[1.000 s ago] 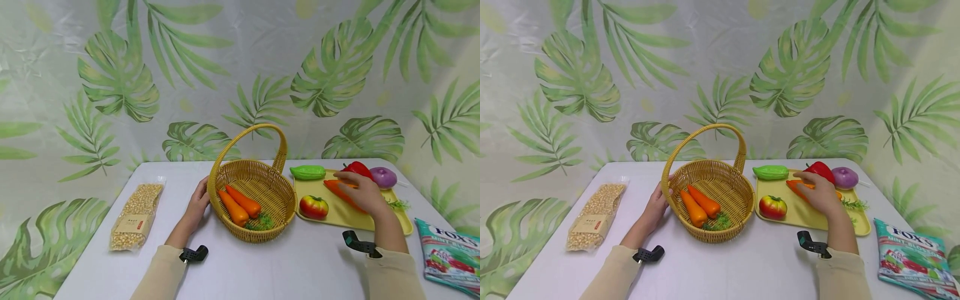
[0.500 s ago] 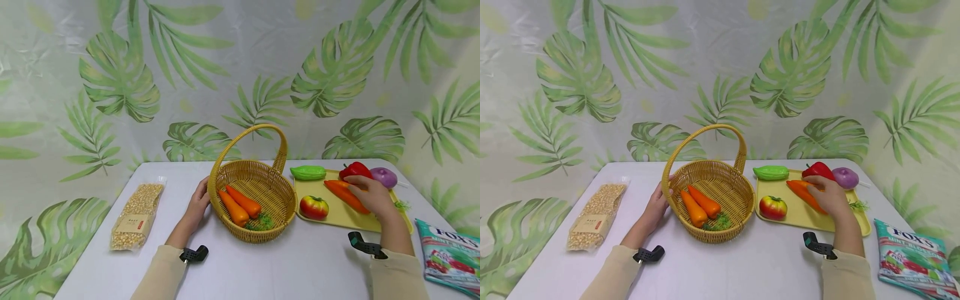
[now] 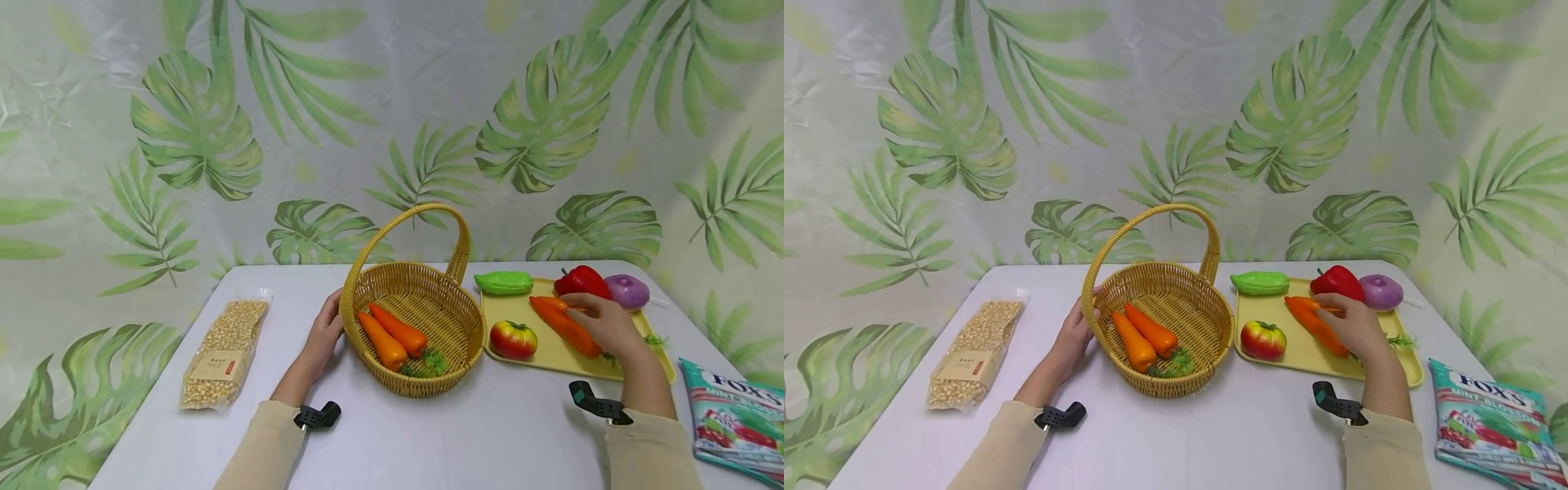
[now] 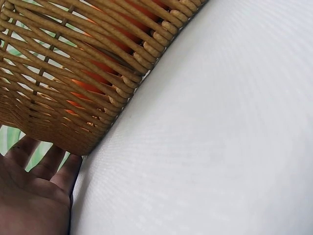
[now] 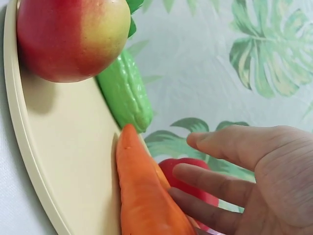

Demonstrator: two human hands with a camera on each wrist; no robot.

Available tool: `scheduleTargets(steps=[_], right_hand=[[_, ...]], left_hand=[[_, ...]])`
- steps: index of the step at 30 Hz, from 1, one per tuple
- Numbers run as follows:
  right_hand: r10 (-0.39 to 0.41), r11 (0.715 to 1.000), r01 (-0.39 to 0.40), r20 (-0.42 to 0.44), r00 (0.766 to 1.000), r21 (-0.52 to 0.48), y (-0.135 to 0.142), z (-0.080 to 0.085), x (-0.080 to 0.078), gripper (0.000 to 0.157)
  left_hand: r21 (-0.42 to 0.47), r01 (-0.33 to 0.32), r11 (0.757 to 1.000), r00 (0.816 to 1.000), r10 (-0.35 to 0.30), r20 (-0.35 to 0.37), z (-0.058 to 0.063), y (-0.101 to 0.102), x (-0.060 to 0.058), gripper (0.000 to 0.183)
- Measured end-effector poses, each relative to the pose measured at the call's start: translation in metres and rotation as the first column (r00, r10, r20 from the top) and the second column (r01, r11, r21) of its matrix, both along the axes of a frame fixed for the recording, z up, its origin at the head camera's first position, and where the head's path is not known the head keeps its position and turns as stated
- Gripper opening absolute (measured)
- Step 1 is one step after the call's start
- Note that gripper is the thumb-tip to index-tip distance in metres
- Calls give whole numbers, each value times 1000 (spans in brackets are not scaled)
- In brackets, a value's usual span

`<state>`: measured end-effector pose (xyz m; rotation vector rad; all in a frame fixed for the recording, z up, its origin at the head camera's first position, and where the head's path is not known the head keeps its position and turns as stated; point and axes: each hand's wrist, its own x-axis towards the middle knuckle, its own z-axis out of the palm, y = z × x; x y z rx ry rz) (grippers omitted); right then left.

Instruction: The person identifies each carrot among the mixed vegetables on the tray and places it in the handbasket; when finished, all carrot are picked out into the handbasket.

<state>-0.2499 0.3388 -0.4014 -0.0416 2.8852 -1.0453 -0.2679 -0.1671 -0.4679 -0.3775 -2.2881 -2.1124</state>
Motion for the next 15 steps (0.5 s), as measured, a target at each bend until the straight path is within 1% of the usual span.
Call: scheduleTargets(steps=[9,15], right_hand=[[98,995,-98,-7,995,15,-4,-3,0,52],[154,986,-155,31,988,56,-3,-8,2,57]], left_hand=[[-7,-18,1000,1000,18,9,-1,-1,-1,45],[-6,-7,1000,1000,7,13,-1,0,-1,46]])
